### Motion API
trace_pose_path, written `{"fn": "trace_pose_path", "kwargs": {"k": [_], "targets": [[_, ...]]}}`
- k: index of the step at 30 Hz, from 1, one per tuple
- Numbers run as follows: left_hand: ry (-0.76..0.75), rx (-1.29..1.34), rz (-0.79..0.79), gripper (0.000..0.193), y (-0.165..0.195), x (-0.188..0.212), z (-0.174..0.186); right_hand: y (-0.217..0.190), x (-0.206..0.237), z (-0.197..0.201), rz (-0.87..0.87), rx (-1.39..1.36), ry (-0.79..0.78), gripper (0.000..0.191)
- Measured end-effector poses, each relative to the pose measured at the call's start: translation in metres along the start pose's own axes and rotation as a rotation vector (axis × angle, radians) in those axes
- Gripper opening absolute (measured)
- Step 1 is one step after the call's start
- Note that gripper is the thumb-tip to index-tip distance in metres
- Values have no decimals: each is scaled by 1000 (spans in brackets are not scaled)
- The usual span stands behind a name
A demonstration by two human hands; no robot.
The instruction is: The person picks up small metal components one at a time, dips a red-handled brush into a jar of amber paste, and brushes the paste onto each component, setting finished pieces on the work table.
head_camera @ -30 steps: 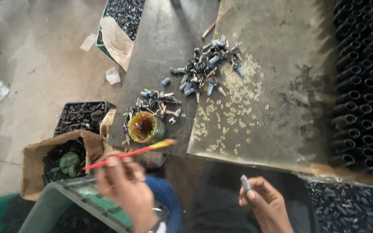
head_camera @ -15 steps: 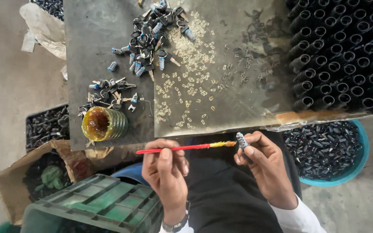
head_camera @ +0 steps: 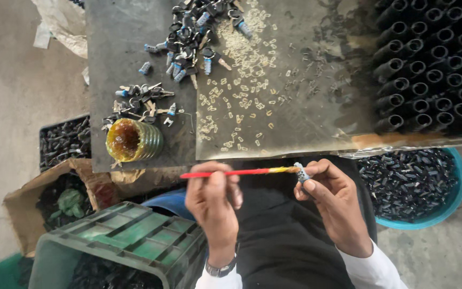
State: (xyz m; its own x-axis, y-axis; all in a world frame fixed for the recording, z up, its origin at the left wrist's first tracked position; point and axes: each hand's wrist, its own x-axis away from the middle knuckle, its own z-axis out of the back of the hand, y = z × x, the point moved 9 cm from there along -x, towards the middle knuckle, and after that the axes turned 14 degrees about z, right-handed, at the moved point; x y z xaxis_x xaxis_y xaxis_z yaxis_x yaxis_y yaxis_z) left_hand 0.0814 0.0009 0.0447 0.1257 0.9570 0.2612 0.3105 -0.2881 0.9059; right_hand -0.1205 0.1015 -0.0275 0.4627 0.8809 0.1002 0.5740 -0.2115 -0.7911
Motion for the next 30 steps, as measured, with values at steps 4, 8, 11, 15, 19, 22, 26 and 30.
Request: {"fn": "trace_pose_path", "kwargs": {"k": [4, 8, 11, 15, 19, 22, 26, 30], "targets": [[38, -15, -54, 13, 11, -2, 4, 5, 1, 5, 4, 20, -8, 14], [162, 82, -211, 13, 49, 3, 42, 14, 7, 30, -29, 115, 47, 16], [347, 3, -452, 15, 95, 19, 93, 26, 8, 49, -47, 167, 36, 19], [630, -94, -816, 15, 136, 27, 151, 27, 6, 85, 39, 295, 24, 14], [793, -916, -663, 24, 146, -18, 149, 21, 19, 146, 31, 503, 152, 21], [921, -985, -954, 22, 146, 7, 119, 2, 29, 198, 73, 762, 294, 24], [542, -922, -775, 14, 122, 10, 59, -23, 14, 240, 241, 946, 361, 24], [184, -992, -484, 21, 90, -73, -11, -32, -2, 257, 359, 732, 381, 26]]}}
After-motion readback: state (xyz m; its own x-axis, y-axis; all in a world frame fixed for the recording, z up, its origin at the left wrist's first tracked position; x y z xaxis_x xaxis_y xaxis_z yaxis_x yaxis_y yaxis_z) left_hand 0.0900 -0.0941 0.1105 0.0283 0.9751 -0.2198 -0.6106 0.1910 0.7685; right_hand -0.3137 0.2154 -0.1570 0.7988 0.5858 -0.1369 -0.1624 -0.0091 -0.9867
